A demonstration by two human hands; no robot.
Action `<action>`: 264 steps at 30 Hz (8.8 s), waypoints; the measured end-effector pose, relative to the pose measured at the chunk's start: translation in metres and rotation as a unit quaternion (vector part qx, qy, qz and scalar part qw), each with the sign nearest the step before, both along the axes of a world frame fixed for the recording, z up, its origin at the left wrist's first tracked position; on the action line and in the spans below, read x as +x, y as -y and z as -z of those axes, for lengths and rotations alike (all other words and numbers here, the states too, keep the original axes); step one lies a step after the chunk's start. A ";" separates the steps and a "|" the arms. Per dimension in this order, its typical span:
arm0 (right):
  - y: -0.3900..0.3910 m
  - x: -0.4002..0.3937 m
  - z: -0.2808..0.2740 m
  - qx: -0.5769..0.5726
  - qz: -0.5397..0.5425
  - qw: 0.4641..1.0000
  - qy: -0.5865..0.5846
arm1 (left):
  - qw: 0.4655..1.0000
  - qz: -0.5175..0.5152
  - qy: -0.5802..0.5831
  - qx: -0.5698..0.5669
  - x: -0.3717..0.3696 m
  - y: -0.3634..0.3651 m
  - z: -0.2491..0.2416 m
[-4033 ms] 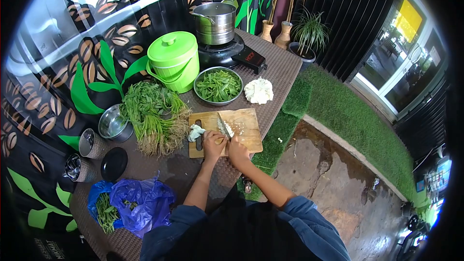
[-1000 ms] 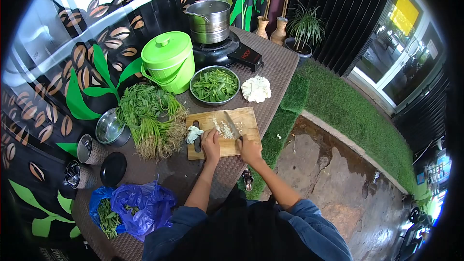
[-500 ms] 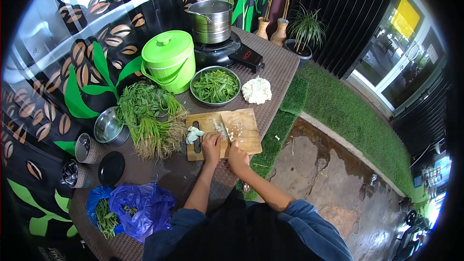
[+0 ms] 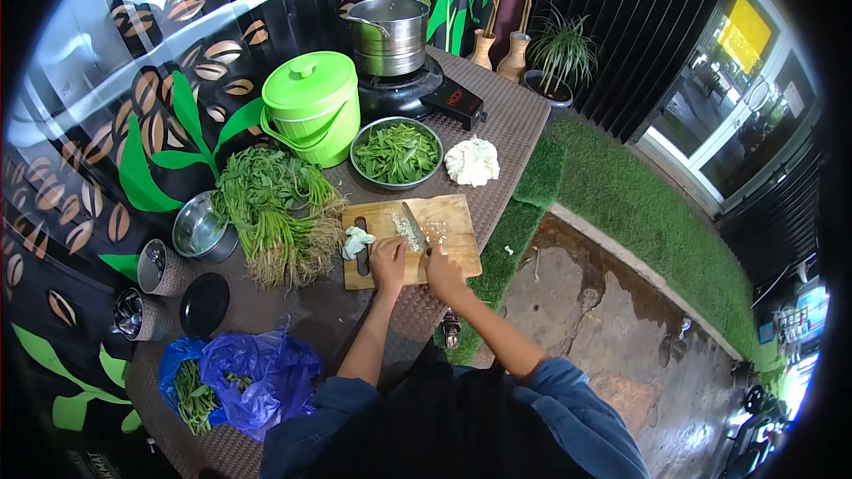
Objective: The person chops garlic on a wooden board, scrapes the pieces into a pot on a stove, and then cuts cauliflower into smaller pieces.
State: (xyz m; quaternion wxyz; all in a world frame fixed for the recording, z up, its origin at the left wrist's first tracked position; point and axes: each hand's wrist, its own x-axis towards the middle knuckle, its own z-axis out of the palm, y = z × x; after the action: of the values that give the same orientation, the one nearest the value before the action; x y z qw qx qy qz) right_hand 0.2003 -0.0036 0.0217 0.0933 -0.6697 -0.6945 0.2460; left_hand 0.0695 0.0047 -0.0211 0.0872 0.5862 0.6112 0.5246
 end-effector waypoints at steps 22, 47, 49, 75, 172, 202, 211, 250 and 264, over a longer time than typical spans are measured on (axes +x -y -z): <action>-0.017 -0.014 -0.017 0.016 -0.092 0.994 0.051 | 0.997 -0.044 0.041 -0.050 -0.008 -0.020 -0.003; 0.014 -0.011 0.029 0.083 -0.042 0.995 0.046 | 0.999 -0.025 0.007 -0.028 -0.007 -0.021 0.003; 0.009 -0.009 0.020 0.056 -0.048 0.996 0.043 | 0.995 -0.031 0.035 -0.086 -0.005 -0.017 -0.007; -0.087 0.089 -0.010 0.180 -0.337 0.921 0.078 | 0.990 -0.097 0.098 0.014 -0.009 -0.021 -0.004; -0.034 0.039 0.012 0.004 -0.130 0.981 -0.142 | 0.999 -0.014 -0.025 0.038 0.003 0.006 -0.011; 0.003 -0.007 -0.002 0.024 -0.016 1.000 -0.003 | 0.999 0.019 -0.039 -0.005 0.001 0.006 -0.005; 0.005 -0.017 0.011 -0.012 0.005 1.000 -0.026 | 1.000 0.015 -0.019 0.003 0.001 0.004 -0.002; 0.003 -0.019 0.005 0.033 -0.011 0.999 -0.009 | 0.997 0.074 -0.006 -0.012 -0.013 0.009 -0.003; 0.021 -0.027 0.009 0.051 0.003 0.998 -0.028 | 0.996 0.081 -0.022 -0.009 -0.017 0.008 -0.001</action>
State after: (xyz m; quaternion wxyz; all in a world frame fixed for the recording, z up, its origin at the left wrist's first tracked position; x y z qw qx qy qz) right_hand 0.1731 -0.0245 0.0123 0.1470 -0.6594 -0.7010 0.2285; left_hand 0.0520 -0.0034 -0.0200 0.1217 0.6446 0.5681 0.4969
